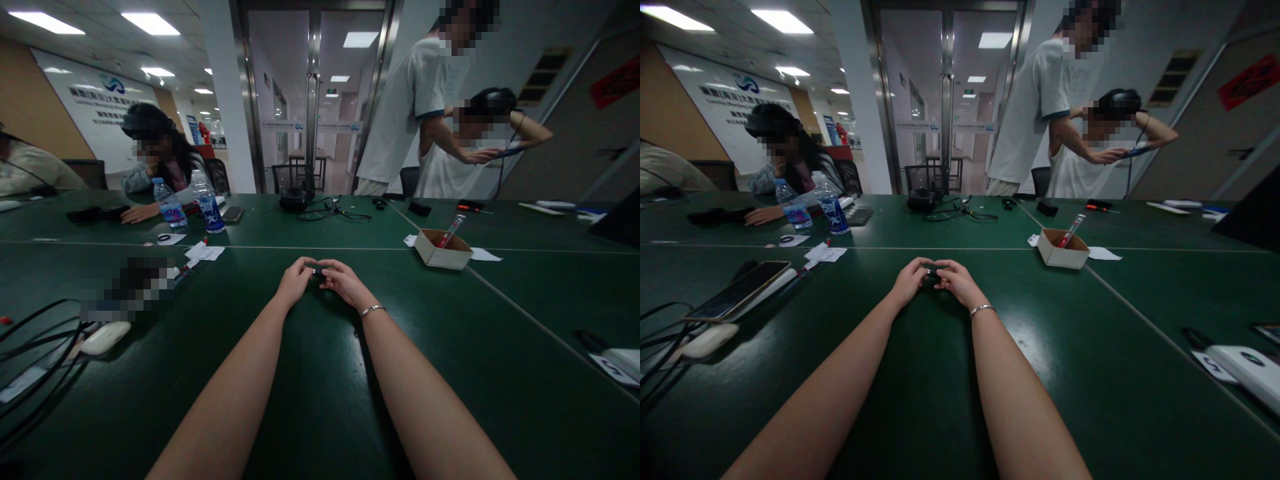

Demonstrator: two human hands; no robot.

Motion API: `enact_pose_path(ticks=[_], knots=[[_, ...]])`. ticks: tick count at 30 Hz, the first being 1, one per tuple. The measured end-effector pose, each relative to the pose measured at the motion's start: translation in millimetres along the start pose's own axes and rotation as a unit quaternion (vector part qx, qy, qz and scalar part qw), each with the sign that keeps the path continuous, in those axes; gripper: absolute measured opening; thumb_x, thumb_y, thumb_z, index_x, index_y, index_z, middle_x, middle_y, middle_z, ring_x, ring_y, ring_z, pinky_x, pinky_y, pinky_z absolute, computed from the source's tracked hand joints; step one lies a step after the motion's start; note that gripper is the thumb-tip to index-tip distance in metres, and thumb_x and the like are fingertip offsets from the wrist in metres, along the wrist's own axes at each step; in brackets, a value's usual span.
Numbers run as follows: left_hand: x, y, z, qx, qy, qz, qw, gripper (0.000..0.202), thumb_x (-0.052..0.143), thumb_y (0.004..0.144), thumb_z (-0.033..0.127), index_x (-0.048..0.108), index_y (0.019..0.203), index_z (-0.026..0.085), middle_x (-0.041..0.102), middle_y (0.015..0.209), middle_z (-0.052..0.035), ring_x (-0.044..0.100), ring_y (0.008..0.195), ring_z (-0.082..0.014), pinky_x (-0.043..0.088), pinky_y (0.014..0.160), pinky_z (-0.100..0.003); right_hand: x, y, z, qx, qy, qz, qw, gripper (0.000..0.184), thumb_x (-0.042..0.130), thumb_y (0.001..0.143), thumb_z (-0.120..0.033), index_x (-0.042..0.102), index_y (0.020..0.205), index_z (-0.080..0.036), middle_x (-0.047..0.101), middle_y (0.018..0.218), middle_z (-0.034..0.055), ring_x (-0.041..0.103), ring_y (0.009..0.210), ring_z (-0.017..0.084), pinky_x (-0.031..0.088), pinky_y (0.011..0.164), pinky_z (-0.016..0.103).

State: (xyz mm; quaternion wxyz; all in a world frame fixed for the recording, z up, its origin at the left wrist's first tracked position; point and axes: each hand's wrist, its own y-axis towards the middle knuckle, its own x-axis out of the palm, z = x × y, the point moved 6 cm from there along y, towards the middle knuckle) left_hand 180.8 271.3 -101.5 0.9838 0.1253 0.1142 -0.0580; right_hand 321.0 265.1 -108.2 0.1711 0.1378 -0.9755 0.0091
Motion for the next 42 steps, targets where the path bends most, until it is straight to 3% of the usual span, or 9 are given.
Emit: enact_pose_path(ticks=[6,11,16,22,28,34,42], knots=[[1.3,-0.6,1.2,-0.005,-0.003,-0.005,1.000,0.026,0.048,0.083,0.031,0.063,0.101,0.018,0.055,0.067,0.0007,0.050,0.060,-0.0120,0.038,0.056,-0.022,-0.7,2.5,2.2,-0.003,0.005,-0.005,1.000,0.025,0.070,0.072,-0.013,0.066,0.096,-0.017,0.063,0.076,0.0006,0.052,0.052,0.008,0.057,0.059,0.026],[0.1,0.5,1.4,0.006,-0.006,-0.001,1.000,0.025,0.053,0.079,0.025,0.063,0.101,0.018,0.059,0.077,-0.0005,0.051,0.063,-0.0116,0.040,0.059,-0.022,-2.0,3.1,2.9,-0.004,0.006,0.000,1.000,0.024,0.070,0.071,-0.013,0.067,0.095,-0.017,0.063,0.078,0.0014,0.056,0.059,0.010,0.057,0.059,0.026],[2.2,0.6,-0.3,-0.005,-0.017,-0.012,1.000,0.026,0.048,0.084,0.033,0.062,0.099,0.018,0.053,0.064,0.0013,0.050,0.058,-0.0118,0.038,0.054,-0.022,-1.3,3.1,2.8,-0.001,0.001,-0.008,1.000,0.023,0.070,0.072,-0.013,0.066,0.095,-0.018,0.064,0.078,0.0012,0.055,0.057,0.009,0.057,0.060,0.026],[-0.1,1.4,-2.4,-0.017,-0.003,0.007,1.000,0.025,0.050,0.080,0.025,0.064,0.100,0.019,0.060,0.081,-0.0015,0.052,0.064,-0.0112,0.040,0.056,-0.021,-1.5,2.0,1.3,0.003,-0.002,-0.002,1.000,0.023,0.069,0.073,-0.013,0.066,0.096,-0.018,0.062,0.075,0.0002,0.053,0.054,0.008,0.057,0.061,0.027],[-0.2,1.6,-4.5,-0.017,-0.021,0.001,1.000,0.026,0.051,0.084,0.036,0.063,0.099,0.019,0.059,0.077,-0.0016,0.053,0.065,-0.0119,0.041,0.056,-0.020,-1.4,2.0,1.5,0.008,0.001,0.004,1.000,0.023,0.071,0.073,-0.013,0.066,0.095,-0.017,0.059,0.066,-0.0021,0.051,0.051,0.008,0.058,0.061,0.027],[-0.8,1.5,-2.5,-0.010,-0.026,0.006,1.000,0.025,0.052,0.080,0.025,0.063,0.102,0.019,0.060,0.084,-0.0029,0.053,0.065,-0.0114,0.043,0.056,-0.020,-1.6,2.4,1.2,0.000,0.003,-0.003,1.000,0.026,0.075,0.071,-0.017,0.066,0.095,-0.017,0.057,0.065,-0.0035,0.050,0.051,0.007,0.058,0.062,0.026],[-0.4,1.3,-1.3,-0.004,-0.029,0.010,1.000,0.025,0.053,0.083,0.035,0.064,0.097,0.017,0.057,0.070,-0.0008,0.051,0.058,-0.0102,0.040,0.051,-0.019,-1.5,1.9,1.6,0.002,0.006,0.001,1.000,0.025,0.072,0.071,-0.015,0.066,0.095,-0.017,0.056,0.061,-0.0040,0.048,0.048,0.007,0.057,0.061,0.026]])
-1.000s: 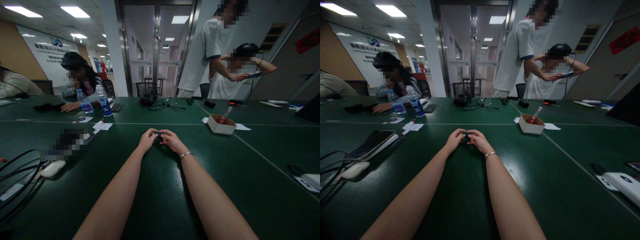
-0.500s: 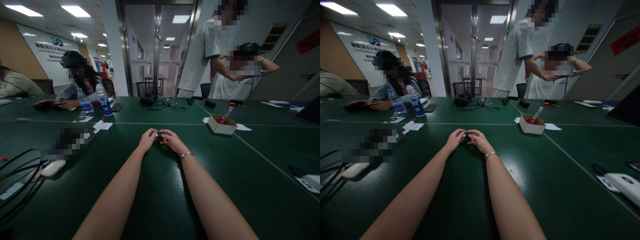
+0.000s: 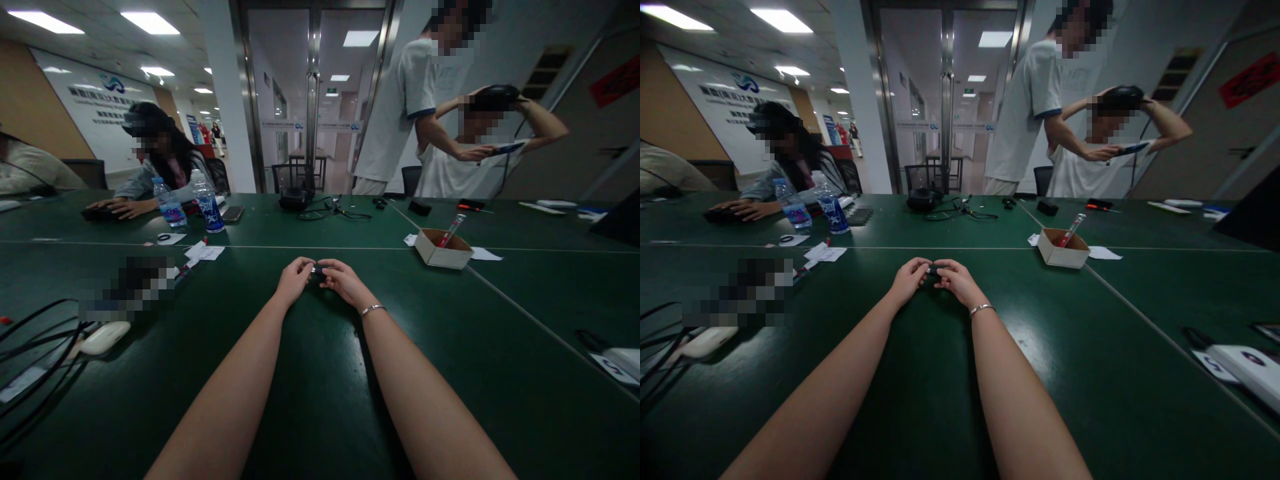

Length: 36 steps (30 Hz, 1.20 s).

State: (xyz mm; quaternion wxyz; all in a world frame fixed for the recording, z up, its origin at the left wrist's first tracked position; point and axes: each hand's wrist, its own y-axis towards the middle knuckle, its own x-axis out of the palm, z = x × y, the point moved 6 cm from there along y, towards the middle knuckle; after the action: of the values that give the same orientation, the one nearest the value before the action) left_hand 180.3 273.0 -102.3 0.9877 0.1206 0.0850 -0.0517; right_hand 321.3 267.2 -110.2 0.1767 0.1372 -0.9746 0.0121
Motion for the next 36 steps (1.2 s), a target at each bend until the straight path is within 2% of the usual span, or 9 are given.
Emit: enact_pose_path(ticks=[5,10,14,16,19,24,30,34,36], knots=[[0.1,-2,3,-0.001,0.000,-0.005,1.000,0.026,0.053,0.084,0.038,0.063,0.096,0.017,0.056,0.069,-0.0003,0.050,0.056,-0.0094,0.038,0.051,-0.019,0,1,0,-0.003,-0.004,-0.002,1.000,0.025,0.072,0.071,-0.016,0.065,0.096,-0.017,0.057,0.062,-0.0040,0.049,0.048,0.007,0.058,0.061,0.027],[-2.4,-2,5,0.007,-0.015,0.009,1.000,0.028,0.057,0.081,0.042,0.062,0.093,0.016,0.058,0.072,-0.0012,0.052,0.059,-0.0103,0.041,0.055,-0.021,1,1,-1,-0.015,-0.028,-0.014,0.999,0.030,0.072,0.070,-0.012,0.062,0.098,-0.018,0.062,0.076,-0.0020,0.057,0.053,0.008,0.058,0.060,0.025],[-0.8,0,3,0.022,-0.007,-0.005,1.000,0.028,0.064,0.078,0.040,0.062,0.090,0.016,0.061,0.076,-0.0024,0.055,0.067,-0.0127,0.043,0.061,-0.023,7,4,2,-0.039,-0.126,-0.023,0.991,0.042,0.073,0.067,-0.010,0.057,0.104,-0.020,0.066,0.083,-0.0007,0.057,0.050,0.008,0.052,0.045,0.019],[2.3,0,3,0.034,0.032,-0.026,0.999,0.024,0.066,0.076,0.037,0.064,0.089,0.016,0.060,0.076,-0.0020,0.055,0.069,-0.0133,0.043,0.063,-0.023,10,7,6,-0.052,-0.191,-0.021,0.980,0.041,0.072,0.066,-0.010,0.056,0.103,-0.019,0.066,0.080,-0.0015,0.055,0.049,0.008,0.047,0.039,0.016],[2.5,-1,5,0.049,0.115,-0.019,0.992,0.018,0.069,0.075,0.031,0.066,0.086,0.018,0.057,0.083,-0.0021,0.054,0.071,-0.0132,0.043,0.067,-0.024,13,9,9,-0.071,-0.248,-0.009,0.966,0.037,0.069,0.068,-0.011,0.055,0.102,-0.019,0.066,0.078,-0.0024,0.052,0.047,0.007,0.042,0.034,0.013],[1.0,-1,7,0.052,0.147,-0.011,0.988,0.014,0.069,0.076,0.029,0.067,0.086,0.019,0.055,0.089,-0.0021,0.054,0.073,-0.0131,0.043,0.069,-0.026,15,8,9,-0.083,-0.251,-0.016,0.964,0.037,0.067,0.068,-0.014,0.055,0.103,-0.019,0.065,0.083,-0.0007,0.052,0.049,0.007,0.042,0.036,0.015],[0.7,1,-1,0.046,0.088,-0.009,0.995,0.021,0.072,0.071,0.024,0.062,0.088,0.017,0.060,0.087,-0.0017,0.054,0.069,-0.0113,0.044,0.066,-0.024,23,2,2,-0.079,-0.213,-0.043,0.973,0.047,0.061,0.064,-0.009,0.055,0.110,-0.019,0.063,0.084,-0.0001,0.054,0.057,0.010,0.045,0.044,0.018],[8.1,0,-4,0.019,0.066,-0.014,0.998,0.023,0.068,0.071,0.016,0.059,0.092,0.016,0.062,0.088,-0.0026,0.055,0.065,-0.0101,0.045,0.063,-0.023,23,3,2,-0.047,-0.201,-0.023,0.978,0.035,0.063,0.070,-0.016,0.058,0.104,-0.019,0.061,0.073,-0.0019,0.046,0.046,0.008,0.040,0.041,0.019],[13.1,-7,0,0.000,0.037,-0.059,0.998,0.033,0.069,0.070,0.016,0.057,0.101,0.017,0.062,0.098,-0.0059,0.059,0.071,-0.0120,0.047,0.067,-0.025,21,3,1,-0.046,-0.220,-0.014,0.974,0.028,0.065,0.073,-0.022,0.060,0.100,-0.018,0.061,0.072,-0.0008,0.045,0.046,0.008,0.037,0.040,0.019]])
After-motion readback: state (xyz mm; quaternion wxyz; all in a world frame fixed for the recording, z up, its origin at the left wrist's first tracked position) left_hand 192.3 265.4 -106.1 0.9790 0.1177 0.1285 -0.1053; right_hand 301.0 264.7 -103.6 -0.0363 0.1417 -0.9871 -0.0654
